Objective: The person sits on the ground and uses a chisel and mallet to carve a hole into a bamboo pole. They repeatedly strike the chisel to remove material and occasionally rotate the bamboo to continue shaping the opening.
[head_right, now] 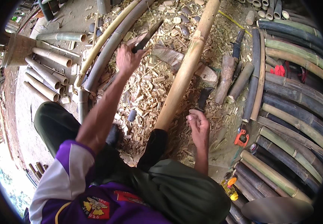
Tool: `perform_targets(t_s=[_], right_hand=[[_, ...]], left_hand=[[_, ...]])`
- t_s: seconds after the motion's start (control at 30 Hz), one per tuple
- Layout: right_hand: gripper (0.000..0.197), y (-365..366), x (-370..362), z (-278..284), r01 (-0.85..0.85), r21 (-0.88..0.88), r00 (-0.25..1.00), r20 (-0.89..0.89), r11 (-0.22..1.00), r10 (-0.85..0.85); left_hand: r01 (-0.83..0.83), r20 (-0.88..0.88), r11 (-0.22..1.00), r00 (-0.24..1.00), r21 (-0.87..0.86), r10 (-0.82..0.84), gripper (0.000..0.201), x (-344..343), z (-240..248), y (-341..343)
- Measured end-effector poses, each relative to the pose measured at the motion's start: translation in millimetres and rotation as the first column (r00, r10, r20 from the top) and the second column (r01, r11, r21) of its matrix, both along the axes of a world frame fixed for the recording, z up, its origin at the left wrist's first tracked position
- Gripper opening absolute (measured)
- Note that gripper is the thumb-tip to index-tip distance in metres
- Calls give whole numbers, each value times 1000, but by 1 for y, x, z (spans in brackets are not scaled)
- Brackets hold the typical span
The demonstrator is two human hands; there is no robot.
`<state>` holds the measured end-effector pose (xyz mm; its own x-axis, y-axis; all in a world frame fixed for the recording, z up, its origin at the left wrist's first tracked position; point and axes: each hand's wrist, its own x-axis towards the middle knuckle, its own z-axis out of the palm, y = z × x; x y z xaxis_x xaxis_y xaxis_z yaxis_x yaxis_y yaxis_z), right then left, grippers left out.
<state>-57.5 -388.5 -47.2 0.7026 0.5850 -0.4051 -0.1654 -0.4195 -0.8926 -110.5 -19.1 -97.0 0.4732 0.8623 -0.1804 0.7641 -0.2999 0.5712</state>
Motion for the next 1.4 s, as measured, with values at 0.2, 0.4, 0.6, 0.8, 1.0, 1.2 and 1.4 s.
perform_targets(t_s=[0.2, 0.4, 0.6, 0.8, 1.0, 1.2, 1.4], right_hand=[[55, 35, 13, 34, 238, 226, 944, -283, 945, -170], [44, -12, 14, 48, 465, 96, 863, -274, 880, -425], [50, -26, 25, 64, 393, -178, 891, -168, 902, -422], [47, 0, 46, 98, 264, -225, 940, -159, 938, -302], [26, 15, 22, 81, -516, -349, 856, -190, 782, 480], [19, 51, -23, 65, -546, -691, 797, -252, 475, 550], [18, 54, -11, 53, -553, -730, 567, 25, 403, 824]], left_hand=[[178, 661, 973, 750, -150, -35, 26, -18, 89, -193], [559, 634, 699, 748, -446, -195, 44, -80, 110, -277], [500, 541, 666, 824, -553, -169, 20, -101, 70, -280], [-229, 196, 612, 815, -757, 546, 18, -128, -23, -199], [-107, 120, 219, 574, -970, 810, 14, -155, -47, -140], [-80, 132, 192, 476, -978, 869, 15, -165, -55, -109], [-82, 137, 193, 449, -978, 883, 14, -163, -56, -110]])
